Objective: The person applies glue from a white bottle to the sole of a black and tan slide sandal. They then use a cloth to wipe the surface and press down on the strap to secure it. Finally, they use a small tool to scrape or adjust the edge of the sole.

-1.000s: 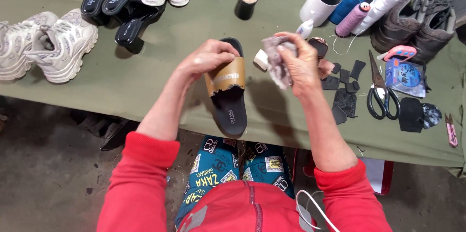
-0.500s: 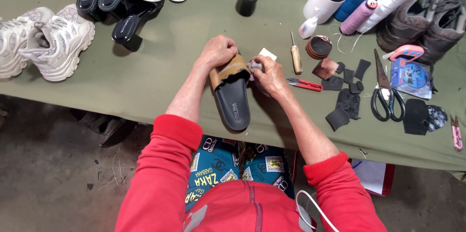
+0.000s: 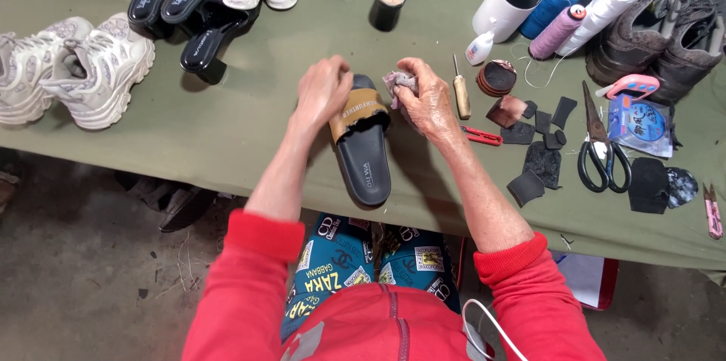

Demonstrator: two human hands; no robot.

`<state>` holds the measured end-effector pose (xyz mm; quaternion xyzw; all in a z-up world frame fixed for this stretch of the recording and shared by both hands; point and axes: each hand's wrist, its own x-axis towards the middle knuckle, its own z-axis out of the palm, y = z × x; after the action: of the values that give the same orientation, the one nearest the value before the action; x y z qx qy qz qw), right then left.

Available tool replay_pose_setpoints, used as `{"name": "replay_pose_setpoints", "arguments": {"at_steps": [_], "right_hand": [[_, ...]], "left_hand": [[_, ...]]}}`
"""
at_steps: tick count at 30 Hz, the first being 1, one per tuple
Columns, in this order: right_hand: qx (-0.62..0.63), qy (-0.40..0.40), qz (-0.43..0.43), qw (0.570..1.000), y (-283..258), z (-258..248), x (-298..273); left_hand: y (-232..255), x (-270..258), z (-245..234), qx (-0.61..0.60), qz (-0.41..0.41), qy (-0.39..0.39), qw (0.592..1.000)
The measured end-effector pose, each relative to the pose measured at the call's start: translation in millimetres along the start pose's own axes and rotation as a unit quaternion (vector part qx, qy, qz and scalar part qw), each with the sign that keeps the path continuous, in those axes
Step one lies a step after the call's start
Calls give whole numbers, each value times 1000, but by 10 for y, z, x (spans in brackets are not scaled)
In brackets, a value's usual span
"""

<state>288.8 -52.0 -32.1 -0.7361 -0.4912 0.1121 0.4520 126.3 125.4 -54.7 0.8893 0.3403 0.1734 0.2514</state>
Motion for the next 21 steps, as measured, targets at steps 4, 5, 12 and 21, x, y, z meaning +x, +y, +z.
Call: {"name": "replay_pose_setpoints", "arguments": {"at_steps": [4,5,12,21], "right_hand": [[-23,-14,-9,1000,118,85,104],[-32,-26,-17,999,165,125,130],[-52,-162,-13,985,74,223,196],[-18,-141,96,985,268,231,189]], "left_hand": [[221,-683,-100,5,20,86,996],[319,-845,-109,16,53,138,989],[830,-1593,464,-621,-121,45,773],[850,-1320,802,-764,-237,165,577]]}}
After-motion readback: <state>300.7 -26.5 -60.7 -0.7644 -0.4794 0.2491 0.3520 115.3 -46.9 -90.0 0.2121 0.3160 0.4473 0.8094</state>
